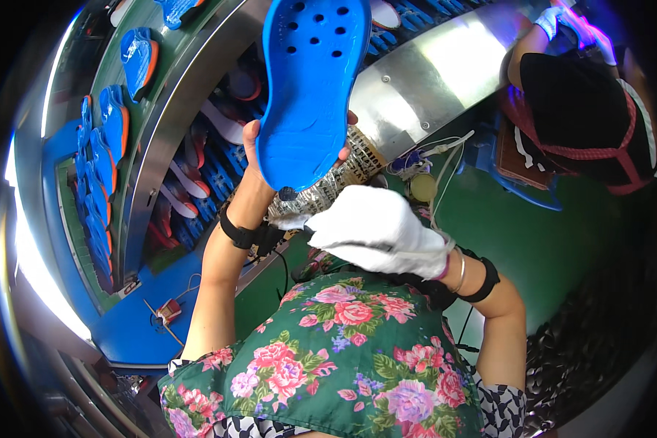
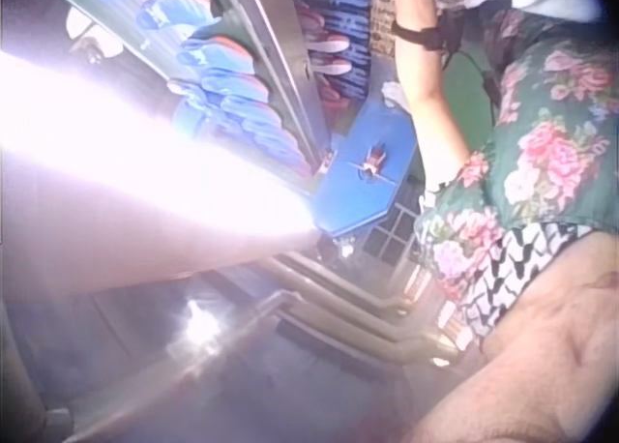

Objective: The person picks up a blue shoe sole from a conveyor belt, applies a substance to the bottom and sides with a brush, and places it back onto the belt. This process is repeated for several more soles.

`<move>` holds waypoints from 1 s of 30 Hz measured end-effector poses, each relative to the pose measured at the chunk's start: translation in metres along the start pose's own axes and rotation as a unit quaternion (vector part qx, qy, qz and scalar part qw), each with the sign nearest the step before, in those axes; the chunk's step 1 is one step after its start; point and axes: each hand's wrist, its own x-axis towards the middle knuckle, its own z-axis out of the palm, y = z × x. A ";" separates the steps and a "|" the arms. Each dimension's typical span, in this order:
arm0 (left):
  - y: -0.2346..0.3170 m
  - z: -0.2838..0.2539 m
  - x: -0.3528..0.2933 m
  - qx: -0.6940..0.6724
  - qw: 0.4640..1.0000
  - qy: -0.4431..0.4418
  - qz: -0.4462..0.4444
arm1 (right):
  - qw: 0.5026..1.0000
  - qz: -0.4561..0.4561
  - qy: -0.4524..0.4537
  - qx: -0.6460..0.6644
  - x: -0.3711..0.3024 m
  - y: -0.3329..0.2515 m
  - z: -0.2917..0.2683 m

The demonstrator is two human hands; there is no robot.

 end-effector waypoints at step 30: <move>-0.017 -0.003 0.013 -0.166 0.983 0.067 0.024 | 0.971 0.169 0.171 -0.014 0.020 0.012 -0.040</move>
